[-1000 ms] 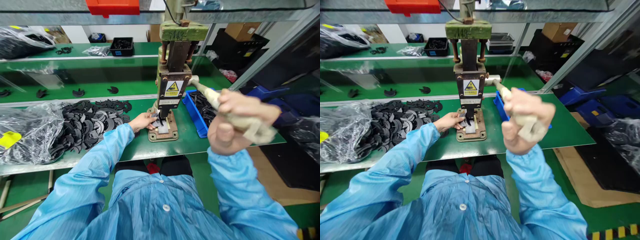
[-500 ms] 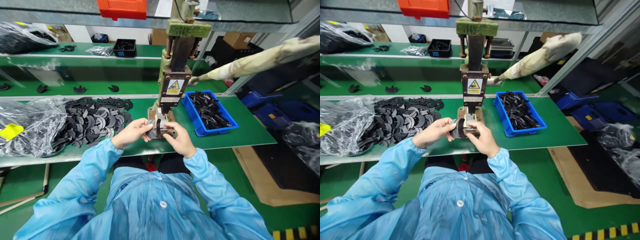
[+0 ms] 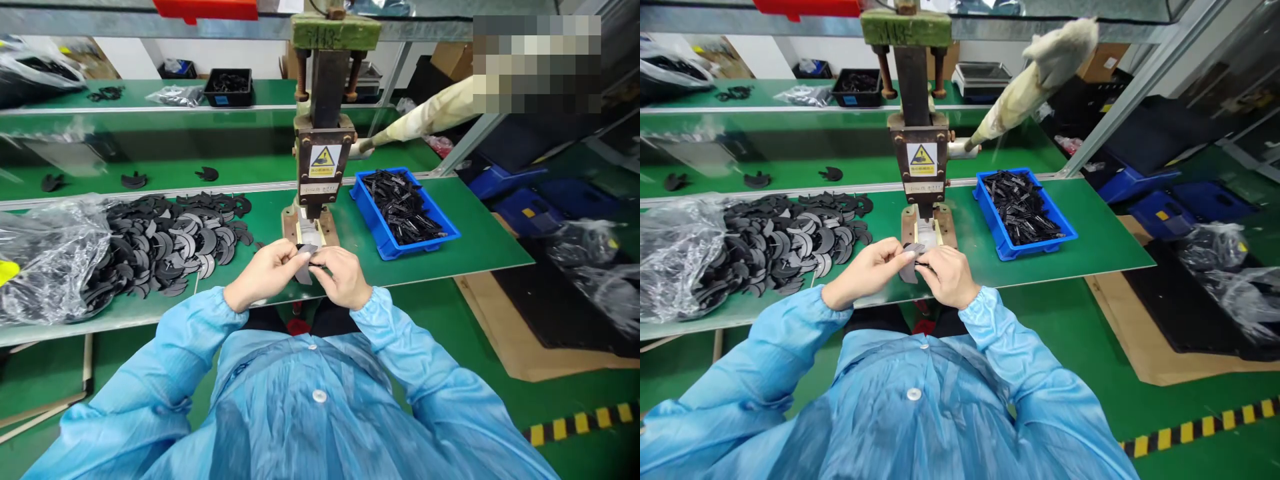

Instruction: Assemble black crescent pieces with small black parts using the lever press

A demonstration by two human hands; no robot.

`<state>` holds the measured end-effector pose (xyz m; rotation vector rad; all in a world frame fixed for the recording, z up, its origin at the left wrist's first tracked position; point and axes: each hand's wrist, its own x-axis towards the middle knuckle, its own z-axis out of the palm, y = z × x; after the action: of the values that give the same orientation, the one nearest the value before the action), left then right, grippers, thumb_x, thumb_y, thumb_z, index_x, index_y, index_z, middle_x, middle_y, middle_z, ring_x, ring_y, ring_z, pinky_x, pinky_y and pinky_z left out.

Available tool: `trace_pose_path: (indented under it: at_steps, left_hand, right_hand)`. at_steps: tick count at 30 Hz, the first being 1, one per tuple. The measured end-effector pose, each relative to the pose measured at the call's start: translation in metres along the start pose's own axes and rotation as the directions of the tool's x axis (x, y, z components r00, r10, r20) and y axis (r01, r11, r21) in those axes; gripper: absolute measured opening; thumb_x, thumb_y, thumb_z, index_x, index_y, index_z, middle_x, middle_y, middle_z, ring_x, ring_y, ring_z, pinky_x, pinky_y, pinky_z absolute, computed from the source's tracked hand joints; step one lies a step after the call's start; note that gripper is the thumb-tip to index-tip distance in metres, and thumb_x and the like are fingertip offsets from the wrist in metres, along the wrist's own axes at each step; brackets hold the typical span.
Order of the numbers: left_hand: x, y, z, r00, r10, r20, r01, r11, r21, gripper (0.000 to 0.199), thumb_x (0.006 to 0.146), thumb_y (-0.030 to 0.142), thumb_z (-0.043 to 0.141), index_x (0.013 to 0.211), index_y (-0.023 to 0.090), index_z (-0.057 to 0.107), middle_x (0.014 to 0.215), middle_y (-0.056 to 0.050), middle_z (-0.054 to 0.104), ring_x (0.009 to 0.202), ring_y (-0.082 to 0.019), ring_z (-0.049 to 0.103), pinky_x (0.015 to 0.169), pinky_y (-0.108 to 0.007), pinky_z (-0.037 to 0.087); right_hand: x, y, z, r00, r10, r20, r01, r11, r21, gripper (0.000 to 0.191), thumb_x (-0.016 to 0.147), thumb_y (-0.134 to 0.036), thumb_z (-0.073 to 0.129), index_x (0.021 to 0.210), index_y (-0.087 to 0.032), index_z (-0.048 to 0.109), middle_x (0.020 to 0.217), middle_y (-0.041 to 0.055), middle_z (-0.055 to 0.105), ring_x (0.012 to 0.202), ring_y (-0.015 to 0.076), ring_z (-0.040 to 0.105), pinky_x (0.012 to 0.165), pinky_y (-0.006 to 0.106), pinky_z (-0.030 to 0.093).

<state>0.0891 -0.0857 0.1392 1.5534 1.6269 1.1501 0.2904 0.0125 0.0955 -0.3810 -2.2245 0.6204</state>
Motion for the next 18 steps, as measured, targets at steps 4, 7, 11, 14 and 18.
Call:
trace_pose_path:
  at_steps: [4,7,11,14,18]
  left_hand:
    - [0.009,-0.007,0.005,0.985,-0.131,0.11,0.153,0.964,-0.218,0.056,0.096,0.064,0.073,0.07,0.02,0.05,0.069,0.003,0.045,0.066,-0.012,0.041,0.062,-0.028,0.034]
    - [0.008,-0.006,0.008,0.989,-0.148,-0.003,0.137,0.923,-0.358,0.049,0.085,0.061,0.088,0.087,0.02,0.061,0.081,0.002,0.058,0.072,-0.011,0.051,0.067,-0.025,0.043]
    - [0.007,-0.007,0.009,0.965,-0.187,0.183,0.251,0.858,-0.449,0.052,0.084,0.066,0.087,0.092,0.018,0.068,0.079,0.001,0.064,0.064,-0.011,0.057,0.059,-0.024,0.05]
    - [0.017,-0.025,0.002,0.958,-0.24,0.155,0.285,0.844,-0.455,0.053,0.085,0.066,0.086,0.085,0.016,0.068,0.071,0.0,0.063,0.058,-0.01,0.056,0.051,-0.023,0.048]
    - [0.057,-0.073,-0.029,0.887,-0.453,-0.093,0.336,0.77,-0.543,0.044,0.088,0.052,0.09,0.085,0.016,0.065,0.076,-0.003,0.071,0.058,-0.009,0.062,0.054,-0.021,0.055]
  right_hand:
    - [-0.008,-0.002,0.002,0.997,0.031,-0.067,-0.028,0.999,0.043,0.009,0.1,-0.032,0.067,0.106,-0.026,0.071,0.105,0.0062,0.082,0.112,0.0239,0.078,0.103,0.045,0.063]
    - [-0.014,-0.003,0.003,0.989,0.086,-0.119,-0.077,0.994,0.078,0.012,0.101,-0.031,0.067,0.111,-0.026,0.071,0.109,0.007,0.082,0.112,0.0225,0.079,0.099,0.041,0.064]
    - [-0.018,0.002,0.004,0.985,0.132,-0.111,-0.119,0.985,0.122,0.013,0.101,-0.033,0.069,0.111,-0.027,0.072,0.106,0.0048,0.082,0.1,0.0193,0.079,0.092,0.037,0.065]
    - [-0.024,0.009,-0.002,0.974,0.192,-0.117,-0.176,0.975,0.134,0.024,0.102,-0.032,0.067,0.124,-0.027,0.07,0.107,0.0052,0.081,0.101,0.019,0.078,0.094,0.038,0.065]
    - [-0.042,0.019,-0.021,0.942,0.284,-0.179,-0.261,0.955,0.14,0.025,0.103,-0.029,0.064,0.127,-0.027,0.068,0.111,0.0077,0.077,0.105,0.0219,0.076,0.097,0.044,0.065]
